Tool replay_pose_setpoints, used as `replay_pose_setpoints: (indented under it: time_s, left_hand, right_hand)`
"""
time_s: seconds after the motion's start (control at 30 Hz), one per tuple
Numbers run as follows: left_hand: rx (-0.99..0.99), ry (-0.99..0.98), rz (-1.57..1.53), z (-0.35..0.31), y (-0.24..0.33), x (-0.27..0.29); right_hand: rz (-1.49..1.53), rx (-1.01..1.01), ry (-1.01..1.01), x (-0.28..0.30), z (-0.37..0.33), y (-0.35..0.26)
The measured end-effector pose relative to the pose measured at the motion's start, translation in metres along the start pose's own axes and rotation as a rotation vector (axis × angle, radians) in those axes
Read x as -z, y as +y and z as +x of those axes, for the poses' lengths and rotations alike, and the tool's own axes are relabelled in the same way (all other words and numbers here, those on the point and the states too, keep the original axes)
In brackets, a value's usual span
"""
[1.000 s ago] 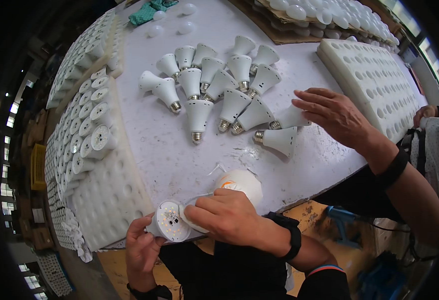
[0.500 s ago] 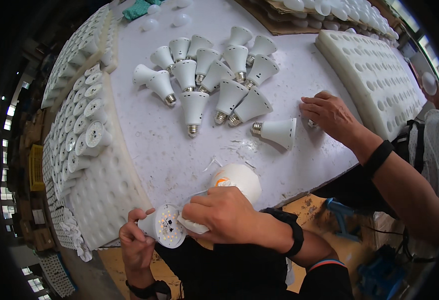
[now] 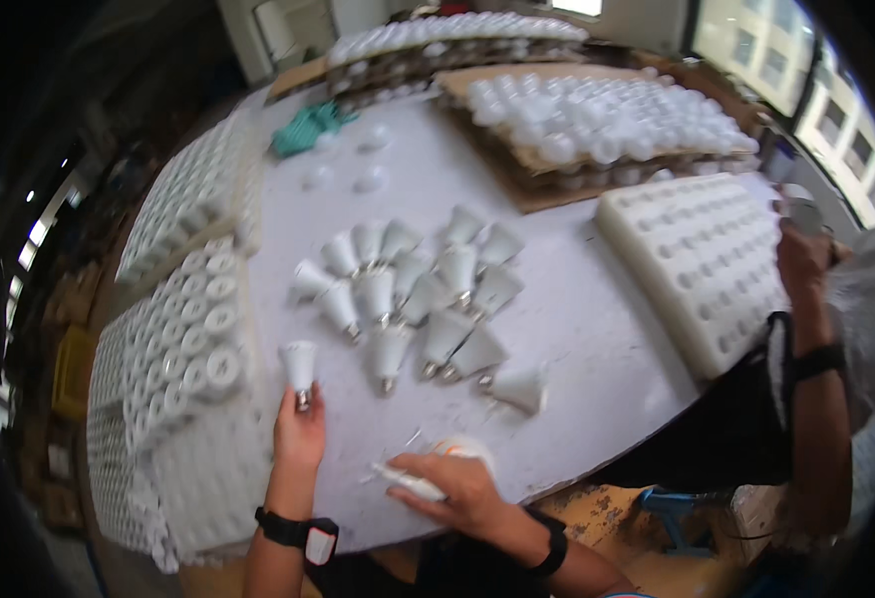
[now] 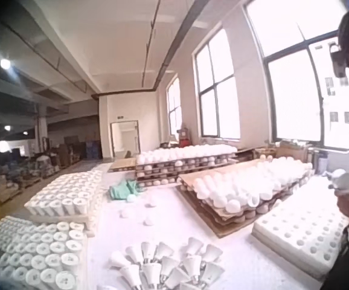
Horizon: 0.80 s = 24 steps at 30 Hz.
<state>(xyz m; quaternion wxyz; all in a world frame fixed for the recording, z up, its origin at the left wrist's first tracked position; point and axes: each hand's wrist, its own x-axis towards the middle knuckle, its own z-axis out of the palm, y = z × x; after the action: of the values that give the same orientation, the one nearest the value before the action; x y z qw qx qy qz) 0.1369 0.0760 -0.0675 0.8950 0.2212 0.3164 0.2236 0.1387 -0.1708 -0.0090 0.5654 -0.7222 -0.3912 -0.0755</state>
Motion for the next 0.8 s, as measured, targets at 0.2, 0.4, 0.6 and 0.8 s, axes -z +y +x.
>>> replay_pose_setpoints:
  time_s: [0.2, 0.4, 0.6, 0.8]
  left_hand:
    - [-0.265, -0.107, 1.001, 0.033, -0.027, -0.034]
    - [-0.553, -0.329, 1.183, 0.026, -0.037, -0.032]
    - [-0.518, -0.176, 1.213, 0.028, -0.039, -0.030]
    - [-0.559, -0.127, 1.255, 0.009, -0.041, -0.044]
  right_hand:
    - [0.071, -0.079, 0.034, 0.006, -0.007, 0.002]
    - [0.046, -0.118, 0.069, 0.007, -0.007, 0.003]
    - [0.006, -0.161, 0.082, 0.004, -0.009, 0.010]
    - [-0.088, -0.196, 0.061, 0.001, -0.004, 0.006]
